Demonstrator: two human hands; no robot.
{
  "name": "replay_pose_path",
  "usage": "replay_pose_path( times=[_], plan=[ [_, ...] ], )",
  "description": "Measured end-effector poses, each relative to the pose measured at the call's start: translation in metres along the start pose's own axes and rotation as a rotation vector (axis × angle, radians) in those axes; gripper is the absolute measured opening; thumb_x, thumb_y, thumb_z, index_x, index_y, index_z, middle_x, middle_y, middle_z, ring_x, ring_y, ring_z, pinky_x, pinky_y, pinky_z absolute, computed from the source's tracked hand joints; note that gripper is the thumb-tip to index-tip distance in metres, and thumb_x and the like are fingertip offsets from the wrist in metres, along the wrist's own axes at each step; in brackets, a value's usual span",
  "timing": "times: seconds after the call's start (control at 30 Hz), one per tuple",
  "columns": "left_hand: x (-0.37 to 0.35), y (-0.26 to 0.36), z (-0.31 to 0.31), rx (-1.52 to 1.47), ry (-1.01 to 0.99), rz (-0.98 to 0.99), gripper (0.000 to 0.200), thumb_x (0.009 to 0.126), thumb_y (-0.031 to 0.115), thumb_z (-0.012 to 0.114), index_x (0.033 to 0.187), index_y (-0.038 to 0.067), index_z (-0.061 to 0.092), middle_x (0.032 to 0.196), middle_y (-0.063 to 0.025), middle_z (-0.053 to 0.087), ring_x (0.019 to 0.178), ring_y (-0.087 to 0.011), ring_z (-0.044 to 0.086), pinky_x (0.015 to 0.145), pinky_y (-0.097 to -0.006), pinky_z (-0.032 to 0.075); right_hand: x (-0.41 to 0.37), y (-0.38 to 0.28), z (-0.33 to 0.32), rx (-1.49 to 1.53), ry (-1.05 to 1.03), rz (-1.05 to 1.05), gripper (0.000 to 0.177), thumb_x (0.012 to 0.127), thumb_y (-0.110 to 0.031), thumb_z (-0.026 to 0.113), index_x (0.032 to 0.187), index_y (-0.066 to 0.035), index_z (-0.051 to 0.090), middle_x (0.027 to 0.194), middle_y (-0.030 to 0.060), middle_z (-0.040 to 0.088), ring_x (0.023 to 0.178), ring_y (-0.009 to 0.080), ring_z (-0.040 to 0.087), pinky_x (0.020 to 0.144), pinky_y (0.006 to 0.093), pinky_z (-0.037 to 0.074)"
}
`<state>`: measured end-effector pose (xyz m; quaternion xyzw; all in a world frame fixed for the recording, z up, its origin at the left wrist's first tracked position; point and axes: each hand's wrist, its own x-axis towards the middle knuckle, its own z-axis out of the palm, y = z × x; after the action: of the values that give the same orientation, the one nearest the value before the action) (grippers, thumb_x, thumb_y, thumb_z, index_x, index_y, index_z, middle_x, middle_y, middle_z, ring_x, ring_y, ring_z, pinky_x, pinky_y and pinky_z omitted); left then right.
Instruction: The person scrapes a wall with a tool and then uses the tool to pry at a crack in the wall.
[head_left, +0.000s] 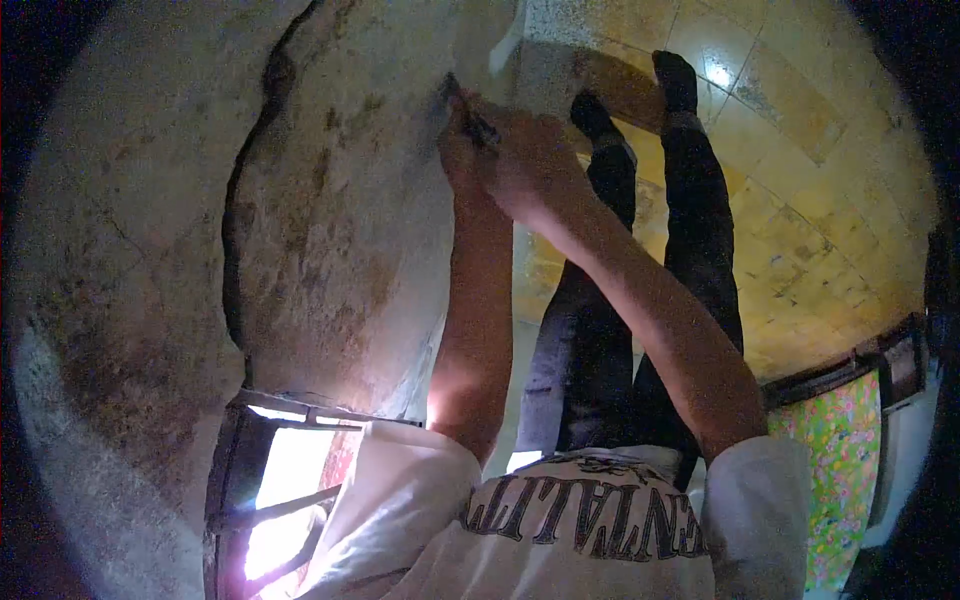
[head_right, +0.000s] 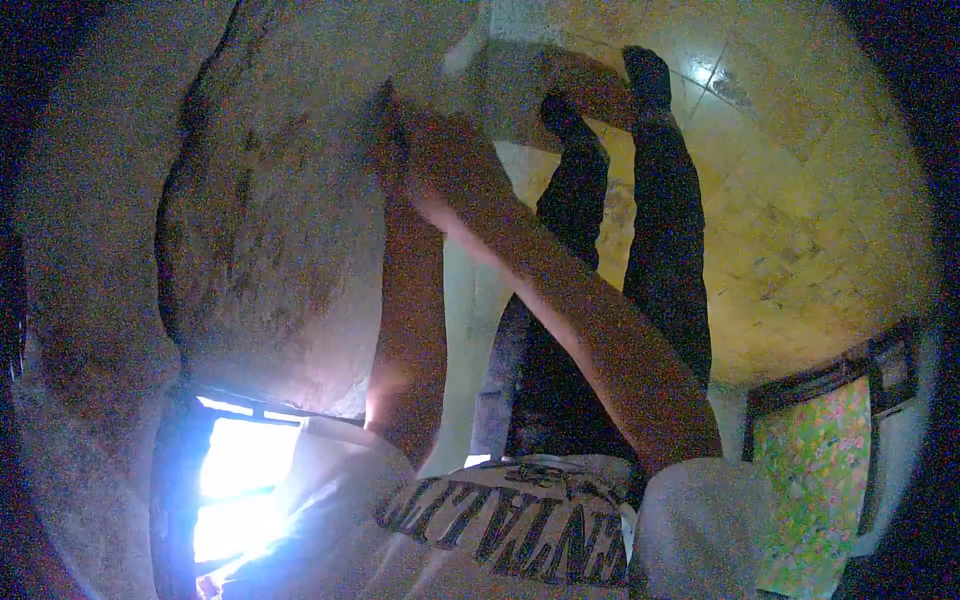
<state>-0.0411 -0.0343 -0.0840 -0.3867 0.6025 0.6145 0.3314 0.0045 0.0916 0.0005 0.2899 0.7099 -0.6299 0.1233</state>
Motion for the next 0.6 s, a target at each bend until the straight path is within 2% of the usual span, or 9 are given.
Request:
replay_pose_path(
  times=[0.03, 0.1, 0.17, 0.27, 0.37, 0.4, 0.47, 0.53, 0.6],
  plan=[
    [0.008, -0.004, -0.002, -0.006, -0.015, 0.001, 0.036, 0.096, 0.036, 0.045, 0.083, 0.006, 0.06, 0.07, -0.002, 0.056, 0.06, -0.0132, 0.052, 0.056, -0.0298, 0.044, 0.004, 0.003, -0.001, -0.024, -0.016, 0.003, 0.038, 0.086, -0.016, 0.052, 0.122, -0.006, 0.052, 0.093, 0.0248, 0.063, 0.087, 0.0371, 0.063, 0.075, 0.042, 0.05],
    [-0.018, 0.013, 0.032, 0.312, 0.092, 0.011, 0.036, 0.095, 0.037, 0.046, 0.081, 0.007, 0.059, 0.069, -0.0013, 0.055, 0.06, -0.012, 0.051, 0.056, -0.0282, 0.043, 0.007, 0.004, -0.01, -0.076, -0.013, 0.015, 0.038, 0.086, -0.016, 0.051, 0.122, -0.006, 0.053, 0.093, 0.0248, 0.063, 0.087, 0.0372, 0.063, 0.075, 0.0424, 0.05],
    [-0.025, 0.015, 0.043, 0.269, 0.109, 0.007, 0.037, 0.095, 0.038, 0.046, 0.081, 0.007, 0.059, 0.069, -0.001, 0.054, 0.06, -0.0115, 0.05, 0.056, -0.0276, 0.042, 0.003, 0.002, -0.015, -0.061, -0.007, 0.033, 0.036, 0.086, -0.015, 0.051, 0.121, -0.007, 0.054, 0.092, 0.0248, 0.063, 0.086, 0.0375, 0.063, 0.074, 0.0428, 0.05],
    [-0.017, 0.001, 0.024, -0.153, 0.0, -0.011, 0.038, 0.095, 0.038, 0.045, 0.081, 0.006, 0.058, 0.069, -0.0011, 0.054, 0.061, -0.0121, 0.05, 0.056, -0.0281, 0.043, -0.009, -0.002, -0.01, 0.017, 0.012, 0.042, 0.035, 0.086, -0.015, 0.051, 0.12, -0.008, 0.055, 0.092, 0.0246, 0.063, 0.085, 0.038, 0.063, 0.073, 0.0437, 0.05],
    [-0.009, 0.0, 0.02, -0.055, -0.04, -0.024, 0.037, 0.096, 0.036, 0.044, 0.082, 0.005, 0.059, 0.071, -0.0015, 0.055, 0.062, -0.0136, 0.053, 0.057, -0.0286, 0.044, -0.002, 0.008, -0.001, 0.005, 0.029, 0.029, 0.037, 0.085, -0.014, 0.053, 0.122, -0.008, 0.054, 0.09, 0.0243, 0.063, 0.083, 0.0387, 0.062, 0.071, 0.0442, 0.05],
    [-0.008, -0.001, 0.025, 0.074, 0.009, -0.038, 0.036, 0.096, 0.035, 0.044, 0.082, 0.005, 0.059, 0.071, -0.0017, 0.056, 0.063, -0.014, 0.054, 0.058, -0.0285, 0.044, 0.003, 0.006, -0.006, 0.004, 0.016, 0.045, 0.038, 0.085, -0.014, 0.053, 0.123, -0.008, 0.053, 0.089, 0.0243, 0.063, 0.083, 0.0389, 0.062, 0.071, 0.0443, 0.05],
    [-0.006, -0.001, 0.029, 0.136, 0.043, -0.019, 0.035, 0.096, 0.034, 0.044, 0.082, 0.006, 0.059, 0.073, -0.0016, 0.056, 0.064, -0.014, 0.054, 0.059, -0.0283, 0.044, 0.003, 0.005, -0.012, 0.002, 0.003, 0.044, 0.04, 0.084, -0.014, 0.054, 0.124, -0.007, 0.051, 0.088, 0.0244, 0.063, 0.082, 0.0392, 0.062, 0.07, 0.0445, 0.05],
    [-0.011, -0.006, 0.022, 0.008, 0.016, 0.035, 0.035, 0.096, 0.035, 0.045, 0.082, 0.007, 0.059, 0.073, -0.0009, 0.056, 0.065, -0.0133, 0.053, 0.059, -0.028, 0.044, -0.011, 0.005, -0.011, 0.002, 0.003, 0.02, 0.041, 0.084, -0.014, 0.055, 0.124, -0.006, 0.051, 0.087, 0.0247, 0.063, 0.082, 0.0395, 0.062, 0.07, 0.0447, 0.05],
    [-0.028, 0.005, 0.035, -0.082, 0.056, -0.011, 0.035, 0.096, 0.036, 0.046, 0.083, 0.006, 0.059, 0.072, -0.0011, 0.055, 0.064, -0.0132, 0.052, 0.059, -0.0285, 0.044, -0.016, 0.009, -0.007, 0.062, 0.018, 0.017, 0.039, 0.084, -0.015, 0.055, 0.122, -0.005, 0.052, 0.087, 0.0248, 0.063, 0.081, 0.0398, 0.062, 0.07, 0.0448, 0.05]
  ],
)
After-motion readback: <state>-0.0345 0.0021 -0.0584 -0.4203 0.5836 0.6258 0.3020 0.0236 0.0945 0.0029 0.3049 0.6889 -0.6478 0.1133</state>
